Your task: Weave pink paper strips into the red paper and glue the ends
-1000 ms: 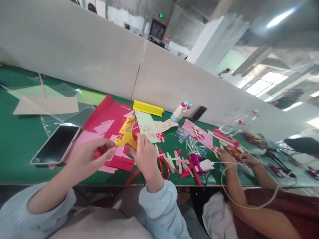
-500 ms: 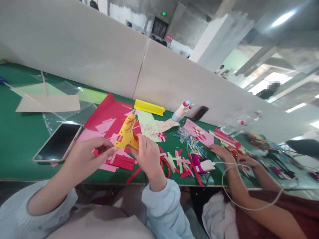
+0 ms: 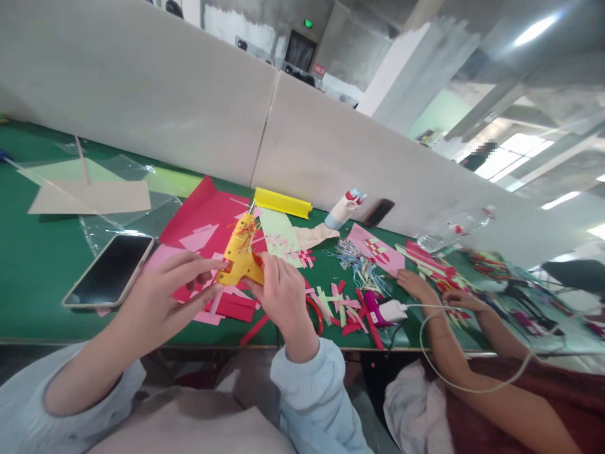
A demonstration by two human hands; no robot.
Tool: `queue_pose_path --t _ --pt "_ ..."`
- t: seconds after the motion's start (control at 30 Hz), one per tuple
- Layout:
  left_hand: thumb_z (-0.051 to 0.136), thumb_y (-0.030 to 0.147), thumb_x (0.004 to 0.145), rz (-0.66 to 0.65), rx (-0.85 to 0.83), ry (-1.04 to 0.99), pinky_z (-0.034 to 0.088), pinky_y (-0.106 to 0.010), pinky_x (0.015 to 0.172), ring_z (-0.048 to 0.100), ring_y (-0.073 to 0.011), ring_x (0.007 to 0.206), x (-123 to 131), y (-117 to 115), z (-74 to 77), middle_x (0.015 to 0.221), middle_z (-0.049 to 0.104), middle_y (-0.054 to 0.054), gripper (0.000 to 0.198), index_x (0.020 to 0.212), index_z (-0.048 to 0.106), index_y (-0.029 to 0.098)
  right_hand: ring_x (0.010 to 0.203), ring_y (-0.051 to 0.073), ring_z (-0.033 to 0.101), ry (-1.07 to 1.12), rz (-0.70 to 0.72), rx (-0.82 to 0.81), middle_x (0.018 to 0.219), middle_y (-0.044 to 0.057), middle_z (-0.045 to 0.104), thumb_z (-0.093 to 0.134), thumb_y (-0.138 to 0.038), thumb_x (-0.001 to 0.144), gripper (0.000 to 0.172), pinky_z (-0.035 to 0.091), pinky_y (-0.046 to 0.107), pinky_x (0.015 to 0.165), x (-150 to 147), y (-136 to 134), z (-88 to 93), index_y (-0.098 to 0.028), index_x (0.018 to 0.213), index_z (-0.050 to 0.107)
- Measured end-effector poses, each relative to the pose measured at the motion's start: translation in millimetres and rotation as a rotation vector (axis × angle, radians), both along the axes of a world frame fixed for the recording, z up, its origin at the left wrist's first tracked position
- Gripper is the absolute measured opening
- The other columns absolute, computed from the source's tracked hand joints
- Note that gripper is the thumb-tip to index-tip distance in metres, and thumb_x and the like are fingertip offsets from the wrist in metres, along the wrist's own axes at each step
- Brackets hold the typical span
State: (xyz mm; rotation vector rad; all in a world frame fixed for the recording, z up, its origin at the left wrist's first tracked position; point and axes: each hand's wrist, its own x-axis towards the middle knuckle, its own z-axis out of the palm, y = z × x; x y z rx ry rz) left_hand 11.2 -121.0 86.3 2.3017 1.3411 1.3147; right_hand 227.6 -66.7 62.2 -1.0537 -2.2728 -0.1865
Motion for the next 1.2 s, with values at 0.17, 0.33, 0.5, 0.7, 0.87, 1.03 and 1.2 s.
queue_pose_path --t 0.17,0.33,0.5,0.7,0.87,1.03,1.2 --pt "0.057 0.028 0.094 -0.009 -0.013 0.039 0.049 -0.018 0.066 0.056 -0.0097 0.071 -4.5 0.1 -4.7 0.084 0.057 0.001 0.024 0.118 0.060 0.026 0.082 0.021 0.068 -0.033 -0.016 0.194 0.090 0.013 0.070 0.042 -0.050 0.101 0.047 0.051 0.032 0.069 -1.0 0.6 -0.3 -0.009 0.120 0.053" --pt "0.058 0.029 0.094 -0.015 -0.055 0.049 0.049 -0.020 0.069 0.057 -0.0110 0.071 -6.5 0.2 -7.5 0.080 0.056 0.002 0.028 0.122 0.057 0.027 0.082 0.020 0.068 -0.066 -0.035 0.214 0.091 0.012 0.072 0.042 -0.050 0.101 0.047 0.051 0.032 0.069 -1.8 0.9 0.6 -0.008 0.119 0.054" --pt "0.059 0.030 0.093 0.021 0.049 0.063 0.047 -0.018 0.064 0.056 -0.0097 0.066 -1.8 -0.4 -4.1 0.076 0.058 0.003 0.023 0.116 0.059 0.025 0.088 0.021 0.069 -0.089 -0.044 0.142 0.098 0.014 0.072 0.041 -0.052 0.101 0.049 0.052 0.032 0.073 -2.0 0.6 0.6 -0.009 0.121 0.054" --pt "0.060 0.030 0.092 0.026 0.027 0.050 0.048 -0.017 0.064 0.058 -0.0094 0.066 -2.8 -0.6 -8.3 0.080 0.063 0.002 0.027 0.119 0.060 0.026 0.085 0.020 0.069 -0.090 -0.047 0.170 0.095 0.013 0.072 0.041 -0.050 0.102 0.047 0.051 0.033 0.071 -1.7 -0.4 2.9 -0.009 0.120 0.054" --pt "0.059 0.032 0.092 0.016 -0.041 0.011 0.049 -0.018 0.061 0.058 -0.0098 0.064 -3.1 -0.5 -10.3 0.077 0.061 0.003 0.025 0.116 0.060 0.026 0.081 0.020 0.068 -0.110 -0.044 0.182 0.091 0.012 0.071 0.041 -0.050 0.102 0.044 0.049 0.033 0.068 -2.6 0.1 2.6 -0.010 0.117 0.054" --pt "0.057 0.033 0.093 0.039 -0.111 -0.003 0.050 -0.020 0.060 0.058 -0.0111 0.064 -2.2 -3.8 -9.1 0.077 0.061 0.002 0.023 0.114 0.061 0.025 0.079 0.020 0.067 -0.083 -0.033 0.247 0.089 0.010 0.071 0.043 -0.049 0.101 0.043 0.048 0.033 0.067 -3.0 1.5 0.8 -0.010 0.115 0.053" --pt "0.058 0.036 0.092 0.048 -0.154 -0.023 0.050 -0.020 0.056 0.057 -0.0124 0.062 -4.5 -4.6 -10.6 0.074 0.060 0.001 0.026 0.115 0.062 0.024 0.076 0.019 0.066 -0.067 -0.029 0.288 0.087 0.010 0.070 0.045 -0.049 0.101 0.043 0.047 0.033 0.064 -4.7 1.9 0.8 -0.009 0.114 0.053"
